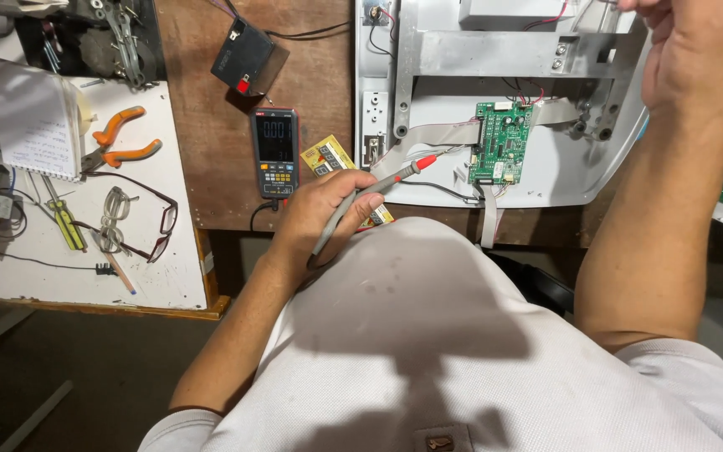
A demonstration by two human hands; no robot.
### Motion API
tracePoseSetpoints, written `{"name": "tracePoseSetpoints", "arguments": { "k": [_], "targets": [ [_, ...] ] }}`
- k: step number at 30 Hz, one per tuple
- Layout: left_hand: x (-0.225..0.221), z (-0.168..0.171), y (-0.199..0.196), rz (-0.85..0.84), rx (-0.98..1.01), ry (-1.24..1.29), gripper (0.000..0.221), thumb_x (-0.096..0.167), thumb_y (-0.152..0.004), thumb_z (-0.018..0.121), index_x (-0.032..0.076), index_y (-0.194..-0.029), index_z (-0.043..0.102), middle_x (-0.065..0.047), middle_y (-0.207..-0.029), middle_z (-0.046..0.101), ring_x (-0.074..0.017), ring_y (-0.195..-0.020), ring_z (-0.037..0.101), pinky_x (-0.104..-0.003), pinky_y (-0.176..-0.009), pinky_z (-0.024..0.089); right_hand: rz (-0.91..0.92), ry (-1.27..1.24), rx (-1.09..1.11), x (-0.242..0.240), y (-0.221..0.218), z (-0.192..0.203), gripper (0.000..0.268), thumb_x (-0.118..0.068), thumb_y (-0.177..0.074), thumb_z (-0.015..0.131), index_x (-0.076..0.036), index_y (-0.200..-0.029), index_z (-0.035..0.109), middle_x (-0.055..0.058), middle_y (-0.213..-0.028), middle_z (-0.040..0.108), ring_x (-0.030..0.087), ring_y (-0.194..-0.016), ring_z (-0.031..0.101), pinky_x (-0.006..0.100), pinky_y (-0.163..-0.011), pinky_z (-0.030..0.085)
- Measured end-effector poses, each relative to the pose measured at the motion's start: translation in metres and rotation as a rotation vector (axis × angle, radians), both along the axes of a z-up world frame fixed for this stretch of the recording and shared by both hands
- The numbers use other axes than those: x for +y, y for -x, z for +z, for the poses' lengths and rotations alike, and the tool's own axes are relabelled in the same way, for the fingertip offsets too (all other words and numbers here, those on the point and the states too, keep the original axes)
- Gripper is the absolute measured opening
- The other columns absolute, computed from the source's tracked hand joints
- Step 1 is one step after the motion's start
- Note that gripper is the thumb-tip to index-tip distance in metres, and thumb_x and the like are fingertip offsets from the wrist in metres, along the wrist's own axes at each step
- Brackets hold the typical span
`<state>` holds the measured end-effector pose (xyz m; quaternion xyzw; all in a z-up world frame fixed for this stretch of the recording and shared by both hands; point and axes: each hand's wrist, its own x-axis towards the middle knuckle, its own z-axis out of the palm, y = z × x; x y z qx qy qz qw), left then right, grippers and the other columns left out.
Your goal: Testing electrical components on a circuit board and a battery using a digital multimeter
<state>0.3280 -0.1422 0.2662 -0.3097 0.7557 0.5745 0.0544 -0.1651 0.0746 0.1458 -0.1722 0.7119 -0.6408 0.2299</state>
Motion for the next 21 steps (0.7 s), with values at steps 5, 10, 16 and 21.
{"name": "tracePoseSetpoints", "arguments": {
  "k": [5, 10, 16, 21],
  "targets": [
    [-0.002, -0.004, 0.007, -0.053, 0.051, 0.010, 0.027, 0.041, -0.118, 0.067, 0.018, -0.125, 0.080, 0.003, -0.111, 0.082, -0.0202, -0.097, 0.074, -0.036, -0.086, 0.056, 0.181, -0.067, 0.054, -0.012, -0.072, 0.071, 0.019, -0.024, -0.145, 0.076, -0.007, -0.138, 0.072, 0.005, -0.132, 0.075, 0.015, -0.097, 0.074, 0.036, -0.100, 0.077],
    [0.000, -0.001, 0.028, -0.027, -0.010, -0.050, 0.029, 0.045, -0.115, 0.067, 0.023, -0.125, 0.081, 0.006, -0.112, 0.082, -0.0167, -0.098, 0.074, -0.034, -0.088, 0.057, 0.221, -0.150, 0.103, -0.003, -0.090, 0.077, 0.026, -0.032, -0.140, 0.084, -0.007, -0.139, 0.078, 0.006, -0.120, 0.078, 0.022, -0.113, 0.084, 0.033, -0.103, 0.068],
    [0.004, 0.022, 0.084, 0.062, 0.048, -0.253, 0.035, 0.048, -0.115, 0.061, 0.023, -0.131, 0.080, 0.007, -0.092, 0.072, -0.0087, -0.088, 0.070, -0.027, -0.081, 0.054, 0.308, -0.192, 0.157, -0.001, -0.119, 0.092, 0.018, -0.017, -0.138, 0.084, -0.001, -0.144, 0.077, 0.013, -0.134, 0.081, 0.021, -0.122, 0.078, 0.031, -0.113, 0.067],
    [0.012, 0.007, 0.121, 0.019, 0.076, -0.191, 0.041, 0.052, -0.116, 0.057, 0.030, -0.142, 0.079, 0.010, -0.087, 0.076, -0.0073, -0.081, 0.072, -0.028, -0.079, 0.057, 0.298, -0.206, 0.041, 0.000, -0.121, 0.084, 0.019, -0.013, -0.131, 0.086, -0.004, -0.146, 0.080, 0.010, -0.130, 0.082, 0.017, -0.116, 0.080, 0.025, -0.107, 0.067]
  ]
}}
